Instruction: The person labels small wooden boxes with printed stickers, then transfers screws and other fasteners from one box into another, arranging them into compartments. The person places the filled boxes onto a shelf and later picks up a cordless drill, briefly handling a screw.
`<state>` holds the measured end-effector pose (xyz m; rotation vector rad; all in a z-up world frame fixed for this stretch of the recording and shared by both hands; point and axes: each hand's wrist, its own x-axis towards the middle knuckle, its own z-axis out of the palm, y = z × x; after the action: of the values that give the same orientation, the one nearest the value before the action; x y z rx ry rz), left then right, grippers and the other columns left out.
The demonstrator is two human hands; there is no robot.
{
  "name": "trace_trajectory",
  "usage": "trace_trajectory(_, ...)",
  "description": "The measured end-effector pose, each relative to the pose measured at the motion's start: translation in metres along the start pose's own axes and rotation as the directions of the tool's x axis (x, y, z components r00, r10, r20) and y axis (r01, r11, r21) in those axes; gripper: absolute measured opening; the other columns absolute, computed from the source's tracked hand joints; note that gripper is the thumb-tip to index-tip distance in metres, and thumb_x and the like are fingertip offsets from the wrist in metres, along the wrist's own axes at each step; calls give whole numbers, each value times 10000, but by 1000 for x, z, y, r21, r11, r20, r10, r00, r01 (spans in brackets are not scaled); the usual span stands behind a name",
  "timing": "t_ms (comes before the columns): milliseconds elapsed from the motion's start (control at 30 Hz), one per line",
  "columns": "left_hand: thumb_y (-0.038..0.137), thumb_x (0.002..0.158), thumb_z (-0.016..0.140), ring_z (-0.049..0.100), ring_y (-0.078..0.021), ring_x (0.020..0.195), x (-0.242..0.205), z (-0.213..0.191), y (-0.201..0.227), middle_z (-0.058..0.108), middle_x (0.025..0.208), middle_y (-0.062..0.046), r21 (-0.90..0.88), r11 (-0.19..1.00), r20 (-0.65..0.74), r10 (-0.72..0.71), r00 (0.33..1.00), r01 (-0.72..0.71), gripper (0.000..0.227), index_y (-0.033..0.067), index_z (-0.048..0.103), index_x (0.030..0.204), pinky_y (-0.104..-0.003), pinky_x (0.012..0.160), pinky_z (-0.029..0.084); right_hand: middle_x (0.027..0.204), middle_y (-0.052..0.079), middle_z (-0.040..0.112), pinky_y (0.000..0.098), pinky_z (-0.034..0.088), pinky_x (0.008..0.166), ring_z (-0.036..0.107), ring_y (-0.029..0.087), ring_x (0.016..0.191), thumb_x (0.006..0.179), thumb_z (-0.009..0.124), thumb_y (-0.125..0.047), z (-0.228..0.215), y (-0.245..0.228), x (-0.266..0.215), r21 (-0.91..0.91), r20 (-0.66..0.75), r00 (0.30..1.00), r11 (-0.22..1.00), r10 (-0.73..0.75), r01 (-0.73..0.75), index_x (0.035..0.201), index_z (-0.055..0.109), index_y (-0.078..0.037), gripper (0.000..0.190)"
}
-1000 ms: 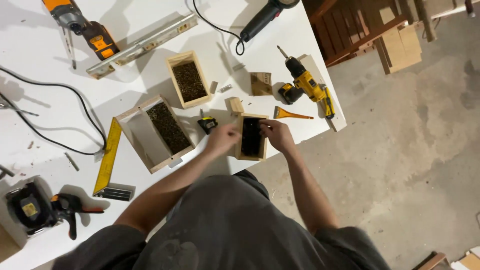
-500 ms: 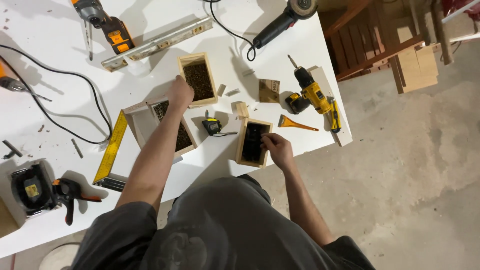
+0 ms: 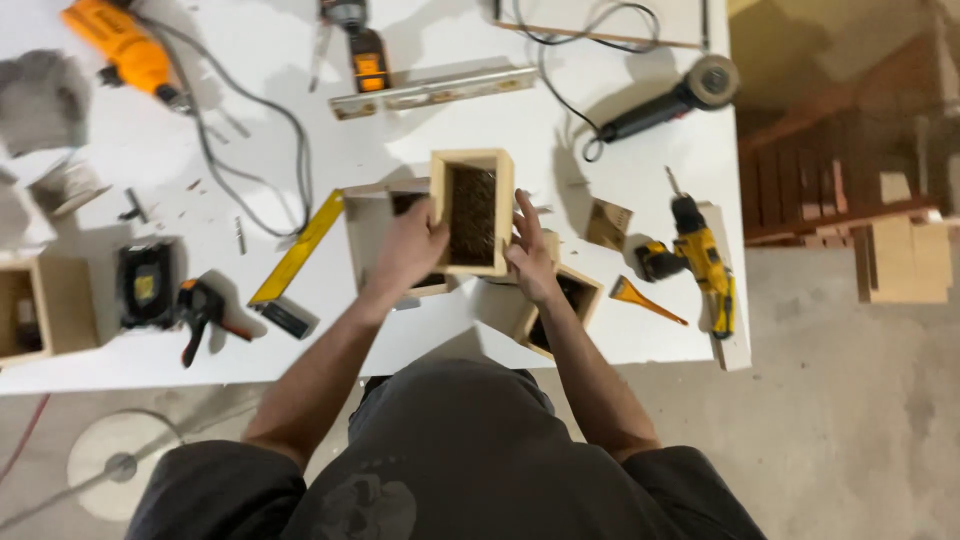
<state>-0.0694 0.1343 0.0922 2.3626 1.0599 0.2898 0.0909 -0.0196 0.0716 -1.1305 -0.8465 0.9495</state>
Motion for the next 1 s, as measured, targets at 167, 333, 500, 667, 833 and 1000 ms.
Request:
trace_trajectory(167,354,1028,530,709,-498,775,-43,-7,-42,681,778,-288,-273,956,49,-102,994,112,287,68,554,1023,-592,628,534,1484,369,376,553,440,1013,479,467,1274,993,681,-333,60,-1,7,-72,-26,995,992,101,-102,1669,79,-140,925)
trace_trajectory(333,540,1103,362,601,-401,1282,-66,19,-122,654,1343,-223,-531,843,-118,-169,979,81,572,115,619,1386,-522,1104,464,1440,423,415,500,508,887,582,425,1117,910,794,-454,94,12,14,-217,-139,967,946,214,-240,1668,145,-160,1040)
trace_trajectory(500,389,1167,264,326,-468,1472,-60,18,-136,370,1600,-288,-802,568,-339,-177,924,-185,586,-14,375,1578,-551,1244,250,1561,452,255,573,336,1183,350,603,1415,874,850,-310,157,-26,26,-406,-328,909,831,257,-381,1647,245,-152,994)
trace_trajectory(667,433,1155,227,373,-369,1478,-38,43,-157,402,1619,-182,-767,579,-408,-108,907,-276,604,53,377,1600,-477,1242,288,1048,234,618,365,545,754,683,311,812,875,830,-328,184,-31,35,-502,-354,912,780,208,-373,1643,212,-116,1009)
trace_trajectory(833,434,1148,184,374,-343,1486,-29,54,-166,374,1649,-127,-751,602,-399,-84,913,-272,599,114,330,1633,-450,1244,298,1514,338,410,593,446,1099,541,508,1310,841,825,-407,217,-36,47,-668,-421,875,570,240,-478,1651,216,-136,1049)
trace_trajectory(1000,308,1130,212,372,-419,1470,-33,43,-167,357,1643,-198,-722,623,-407,-32,913,-300,562,81,300,1637,-516,1227,317,1482,306,425,625,444,1096,513,544,1325,755,794,-550,215,-16,48,-776,-384,892,440,238,-451,1647,230,-158,1125)
